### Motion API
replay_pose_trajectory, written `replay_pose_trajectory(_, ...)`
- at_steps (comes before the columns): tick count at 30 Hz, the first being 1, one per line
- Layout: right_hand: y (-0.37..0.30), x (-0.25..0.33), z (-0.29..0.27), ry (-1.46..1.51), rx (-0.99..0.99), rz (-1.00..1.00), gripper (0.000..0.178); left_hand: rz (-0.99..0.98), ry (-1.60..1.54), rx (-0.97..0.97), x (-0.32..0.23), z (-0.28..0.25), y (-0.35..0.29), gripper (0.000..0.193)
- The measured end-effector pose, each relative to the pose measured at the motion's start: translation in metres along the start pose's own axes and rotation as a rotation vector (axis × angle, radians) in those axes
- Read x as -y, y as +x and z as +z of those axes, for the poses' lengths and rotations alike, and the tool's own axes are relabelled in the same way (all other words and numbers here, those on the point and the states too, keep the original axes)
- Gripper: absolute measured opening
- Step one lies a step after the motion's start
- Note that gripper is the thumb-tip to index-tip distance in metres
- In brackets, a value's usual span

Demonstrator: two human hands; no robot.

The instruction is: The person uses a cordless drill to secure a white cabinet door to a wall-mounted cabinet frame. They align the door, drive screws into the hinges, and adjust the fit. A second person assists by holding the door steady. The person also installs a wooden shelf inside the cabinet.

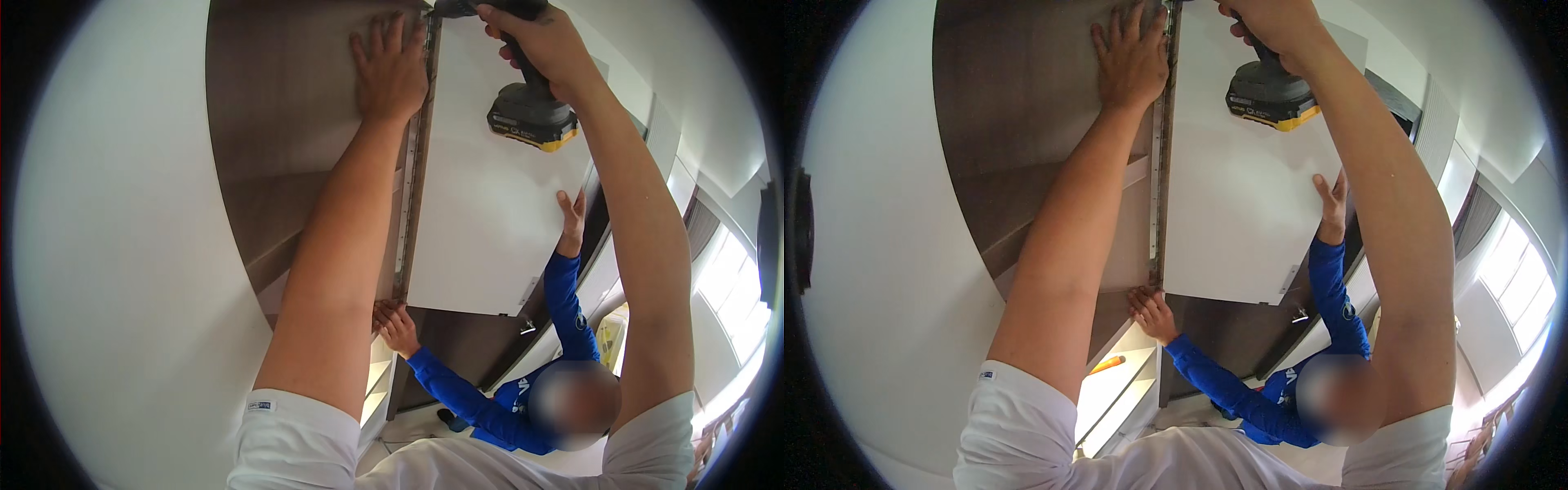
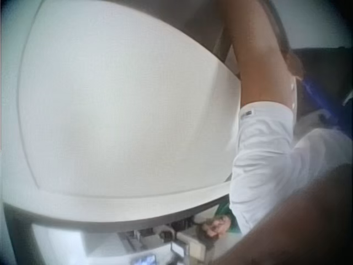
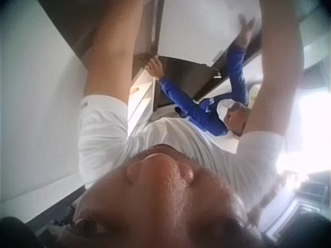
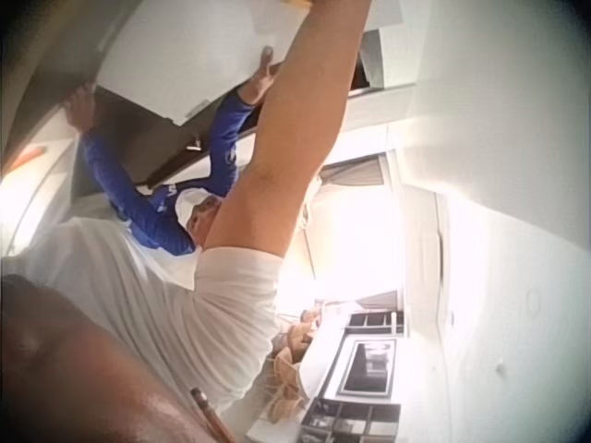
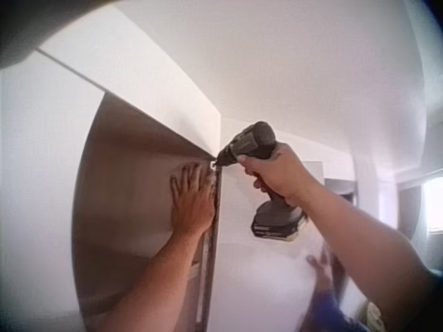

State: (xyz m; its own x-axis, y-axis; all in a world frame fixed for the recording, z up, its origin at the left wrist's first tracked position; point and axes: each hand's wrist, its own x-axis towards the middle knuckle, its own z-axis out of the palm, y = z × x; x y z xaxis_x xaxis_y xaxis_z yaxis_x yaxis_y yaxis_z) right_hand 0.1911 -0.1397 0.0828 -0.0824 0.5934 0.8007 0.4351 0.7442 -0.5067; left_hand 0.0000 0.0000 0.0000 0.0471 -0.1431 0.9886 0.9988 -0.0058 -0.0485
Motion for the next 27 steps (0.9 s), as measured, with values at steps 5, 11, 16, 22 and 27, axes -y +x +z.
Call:
replay_pose_trajectory(5, -0.01, 0.004, 0.0, 0.034, 0.01, -0.012, 0.023, -0.019, -0.039, 0.272, -0.007, -0.025, 0.0, 0.055)
replay_pose_trajectory(11, -0.009, 0.002, 0.001, 0.075, 0.017, -0.054, 0.024, -0.014, -0.061, 0.246, -0.006, -0.028, 0.002, 0.053)
replay_pose_trajectory(16, -0.003, -0.001, 0.0, -0.041, 0.011, -0.042, 0.024, -0.018, -0.068, 0.253, -0.006, -0.026, 0.005, 0.053)
replay_pose_trajectory(22, -0.019, 0.014, 0.007, -0.153, -0.01, -0.059, 0.032, -0.037, -0.055, 0.306, -0.004, -0.029, 0.006, 0.052)
replay_pose_trajectory(27, -0.017, 0.027, 0.006, -0.407, 0.053, -0.119, 0.039, -0.047, -0.053, 0.332, -0.003, -0.028, 0.003, 0.051)
